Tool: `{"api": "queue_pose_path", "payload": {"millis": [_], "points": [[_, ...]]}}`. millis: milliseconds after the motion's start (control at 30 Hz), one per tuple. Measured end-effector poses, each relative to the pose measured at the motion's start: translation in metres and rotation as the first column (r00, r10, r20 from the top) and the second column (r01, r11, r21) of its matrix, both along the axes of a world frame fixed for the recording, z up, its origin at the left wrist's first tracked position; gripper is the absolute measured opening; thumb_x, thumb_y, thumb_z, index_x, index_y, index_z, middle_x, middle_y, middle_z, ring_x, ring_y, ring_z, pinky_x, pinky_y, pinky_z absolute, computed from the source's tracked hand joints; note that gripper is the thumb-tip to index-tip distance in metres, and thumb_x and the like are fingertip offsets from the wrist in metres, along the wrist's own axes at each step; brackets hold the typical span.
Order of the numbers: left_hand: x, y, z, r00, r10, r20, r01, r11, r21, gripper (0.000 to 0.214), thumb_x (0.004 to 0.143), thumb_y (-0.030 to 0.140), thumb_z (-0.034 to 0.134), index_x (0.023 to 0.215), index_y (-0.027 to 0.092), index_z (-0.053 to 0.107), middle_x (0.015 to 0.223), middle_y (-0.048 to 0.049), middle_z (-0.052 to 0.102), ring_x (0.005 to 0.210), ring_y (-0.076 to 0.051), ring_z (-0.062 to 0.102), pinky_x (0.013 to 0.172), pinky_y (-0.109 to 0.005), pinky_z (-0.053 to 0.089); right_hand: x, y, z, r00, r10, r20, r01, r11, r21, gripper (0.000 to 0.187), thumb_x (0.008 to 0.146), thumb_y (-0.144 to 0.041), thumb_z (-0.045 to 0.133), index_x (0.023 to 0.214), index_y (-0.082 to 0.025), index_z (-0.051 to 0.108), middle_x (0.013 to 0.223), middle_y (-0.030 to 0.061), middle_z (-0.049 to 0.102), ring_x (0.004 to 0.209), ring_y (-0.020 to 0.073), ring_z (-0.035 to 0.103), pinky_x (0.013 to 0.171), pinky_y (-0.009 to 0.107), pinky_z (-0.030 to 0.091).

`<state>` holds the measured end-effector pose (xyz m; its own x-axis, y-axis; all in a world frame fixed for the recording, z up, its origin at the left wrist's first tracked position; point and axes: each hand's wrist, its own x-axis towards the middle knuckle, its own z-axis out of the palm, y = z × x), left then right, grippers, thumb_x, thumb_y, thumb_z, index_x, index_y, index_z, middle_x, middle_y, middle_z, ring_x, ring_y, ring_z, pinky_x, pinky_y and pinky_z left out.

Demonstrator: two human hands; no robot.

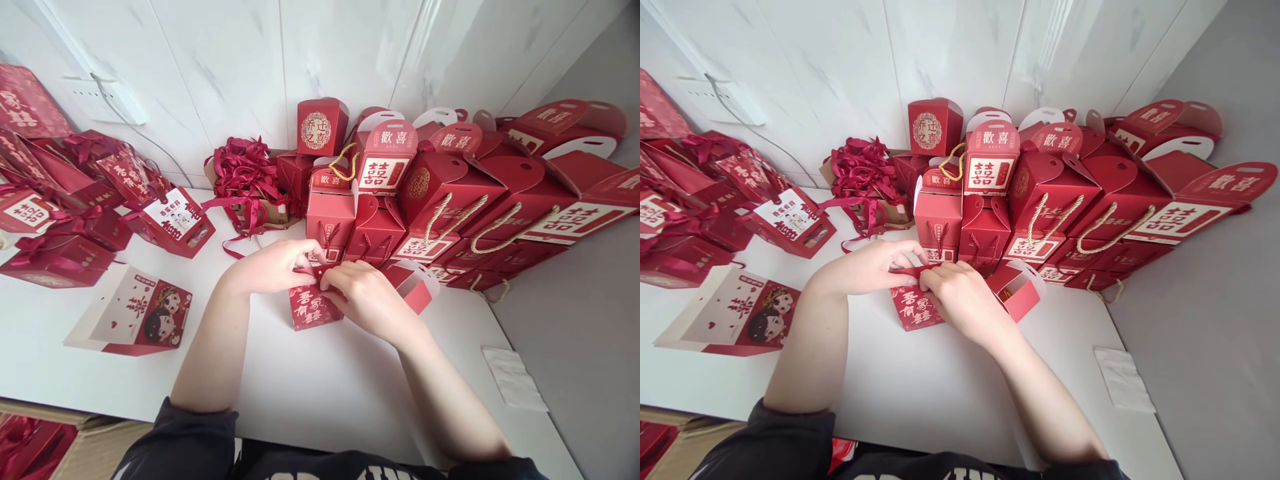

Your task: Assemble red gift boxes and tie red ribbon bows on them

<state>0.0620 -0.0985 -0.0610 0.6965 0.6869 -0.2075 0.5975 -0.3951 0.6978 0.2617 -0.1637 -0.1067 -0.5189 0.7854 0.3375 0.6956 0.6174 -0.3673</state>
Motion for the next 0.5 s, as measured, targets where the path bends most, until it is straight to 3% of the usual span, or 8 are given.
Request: {"api": "queue_pose_path", "payload": {"millis": [100,233,400,500], "points": [[-0.0003,-0.0001,-0.0002,1.000,0.008,-0.003,-0.008,1.000,-0.005,0.029,0.083,0.026,0.058,0.112,0.022,0.057,0.091,-0.0031,0.073,0.077,-0.017,0.066,0.068,-0.027,0.047,-0.0025,-0.0019,0.0008,0.997,-0.032,0.064,0.030,0.999,0.024,0.011,0.090,-0.009,0.054,0.086,-0.018,0.059,0.083,0.0039,0.066,0.074,0.0174,0.055,0.072,0.030,0.038],[-0.0019,0.0012,-0.0019,1.000,0.021,0.006,-0.021,0.999,-0.039,0.028,0.085,0.026,0.056,0.113,0.022,0.058,0.101,-0.0056,0.073,0.086,-0.019,0.068,0.073,-0.028,0.048,-0.0019,-0.0016,0.0003,0.998,-0.064,0.006,0.064,0.997,-0.035,0.009,0.089,-0.011,0.056,0.087,-0.019,0.058,0.082,0.0022,0.066,0.073,0.0163,0.055,0.071,0.028,0.039],[-0.0032,0.0024,-0.0039,0.999,0.033,0.022,-0.032,0.998,-0.045,0.031,0.085,0.029,0.057,0.115,0.021,0.056,0.097,-0.0052,0.073,0.085,-0.019,0.068,0.072,-0.028,0.048,-0.0011,0.0011,-0.0013,0.996,-0.073,-0.047,0.071,0.996,-0.056,0.009,0.088,-0.011,0.058,0.086,-0.020,0.058,0.083,0.0017,0.063,0.076,0.0159,0.055,0.070,0.027,0.041],[-0.0018,0.0033,-0.0054,0.997,0.040,0.063,-0.041,0.999,0.019,0.032,0.085,0.027,0.056,0.117,0.022,0.056,0.098,-0.0040,0.072,0.088,-0.018,0.067,0.075,-0.027,0.049,-0.0008,0.0040,-0.0020,0.996,-0.078,-0.053,0.076,0.996,-0.036,0.008,0.089,-0.012,0.059,0.086,-0.019,0.060,0.084,0.0028,0.062,0.079,0.0166,0.055,0.071,0.027,0.042]]}}
